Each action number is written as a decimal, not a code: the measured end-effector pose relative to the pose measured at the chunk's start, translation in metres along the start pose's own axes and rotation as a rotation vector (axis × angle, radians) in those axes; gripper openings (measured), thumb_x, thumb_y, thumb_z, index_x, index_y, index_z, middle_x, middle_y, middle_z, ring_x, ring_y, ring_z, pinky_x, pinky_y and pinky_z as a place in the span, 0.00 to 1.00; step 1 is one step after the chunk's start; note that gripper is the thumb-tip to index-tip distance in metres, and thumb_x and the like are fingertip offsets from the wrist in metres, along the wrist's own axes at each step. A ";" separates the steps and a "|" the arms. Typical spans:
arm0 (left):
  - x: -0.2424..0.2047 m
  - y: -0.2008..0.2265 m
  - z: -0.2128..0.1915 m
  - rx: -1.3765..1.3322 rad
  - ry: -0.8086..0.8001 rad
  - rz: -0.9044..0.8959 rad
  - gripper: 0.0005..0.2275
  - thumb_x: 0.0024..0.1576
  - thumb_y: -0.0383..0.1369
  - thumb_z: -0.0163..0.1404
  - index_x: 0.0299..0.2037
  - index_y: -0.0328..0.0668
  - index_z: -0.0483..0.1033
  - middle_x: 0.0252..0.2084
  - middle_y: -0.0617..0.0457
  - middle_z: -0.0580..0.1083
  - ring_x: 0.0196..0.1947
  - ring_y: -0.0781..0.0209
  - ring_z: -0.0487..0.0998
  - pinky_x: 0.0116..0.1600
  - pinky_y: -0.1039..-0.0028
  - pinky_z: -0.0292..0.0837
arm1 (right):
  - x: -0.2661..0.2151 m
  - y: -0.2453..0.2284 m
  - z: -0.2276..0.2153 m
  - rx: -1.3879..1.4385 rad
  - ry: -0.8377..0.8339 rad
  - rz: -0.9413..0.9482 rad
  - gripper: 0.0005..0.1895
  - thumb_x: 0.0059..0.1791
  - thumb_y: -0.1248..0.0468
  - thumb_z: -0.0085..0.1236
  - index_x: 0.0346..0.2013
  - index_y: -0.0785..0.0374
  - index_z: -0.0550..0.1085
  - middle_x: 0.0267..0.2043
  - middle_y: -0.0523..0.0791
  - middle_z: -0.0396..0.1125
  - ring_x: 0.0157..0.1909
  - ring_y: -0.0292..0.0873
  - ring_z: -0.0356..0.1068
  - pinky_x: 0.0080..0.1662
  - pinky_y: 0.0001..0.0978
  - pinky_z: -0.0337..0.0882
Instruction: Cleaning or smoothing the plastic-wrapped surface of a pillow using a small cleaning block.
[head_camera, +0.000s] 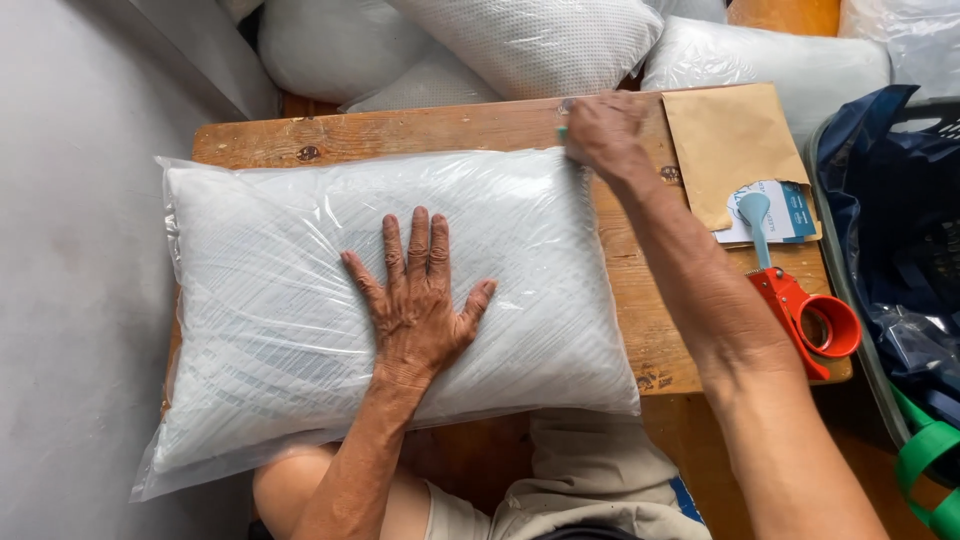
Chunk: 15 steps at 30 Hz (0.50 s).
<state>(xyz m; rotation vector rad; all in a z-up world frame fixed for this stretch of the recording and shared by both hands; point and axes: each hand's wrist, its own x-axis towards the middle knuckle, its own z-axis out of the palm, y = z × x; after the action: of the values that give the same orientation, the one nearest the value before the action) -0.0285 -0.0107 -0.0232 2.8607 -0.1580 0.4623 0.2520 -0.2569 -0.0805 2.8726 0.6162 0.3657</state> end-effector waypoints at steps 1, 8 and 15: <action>-0.001 -0.001 0.000 -0.002 0.002 0.010 0.41 0.60 0.62 0.36 0.76 0.35 0.52 0.79 0.40 0.44 0.78 0.37 0.32 0.65 0.24 0.12 | -0.015 0.022 -0.004 0.050 -0.152 0.128 0.13 0.48 0.59 0.54 0.19 0.54 0.69 0.22 0.41 0.55 0.27 0.42 0.50 0.29 0.39 0.49; 0.000 -0.020 -0.042 -0.233 0.130 -0.034 0.38 0.63 0.58 0.41 0.76 0.42 0.46 0.79 0.36 0.43 0.79 0.41 0.41 0.80 0.43 0.34 | -0.188 0.007 -0.128 1.395 -0.041 0.612 0.25 0.56 0.64 0.45 0.68 0.70 0.63 0.54 0.57 0.69 0.44 0.46 0.70 0.41 0.33 0.75; -0.044 -0.133 -0.123 0.094 0.221 -0.562 0.38 0.67 0.61 0.37 0.66 0.25 0.69 0.66 0.18 0.63 0.66 0.16 0.53 0.57 0.17 0.39 | -0.356 -0.099 -0.189 1.311 0.158 0.522 0.27 0.54 0.58 0.44 0.67 0.64 0.61 0.61 0.51 0.64 0.57 0.47 0.69 0.57 0.39 0.73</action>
<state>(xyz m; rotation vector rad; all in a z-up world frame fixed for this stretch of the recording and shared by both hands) -0.0878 0.1513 0.0475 2.7395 0.7011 0.6638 -0.1518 -0.2947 0.0058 4.3132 0.0325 0.3141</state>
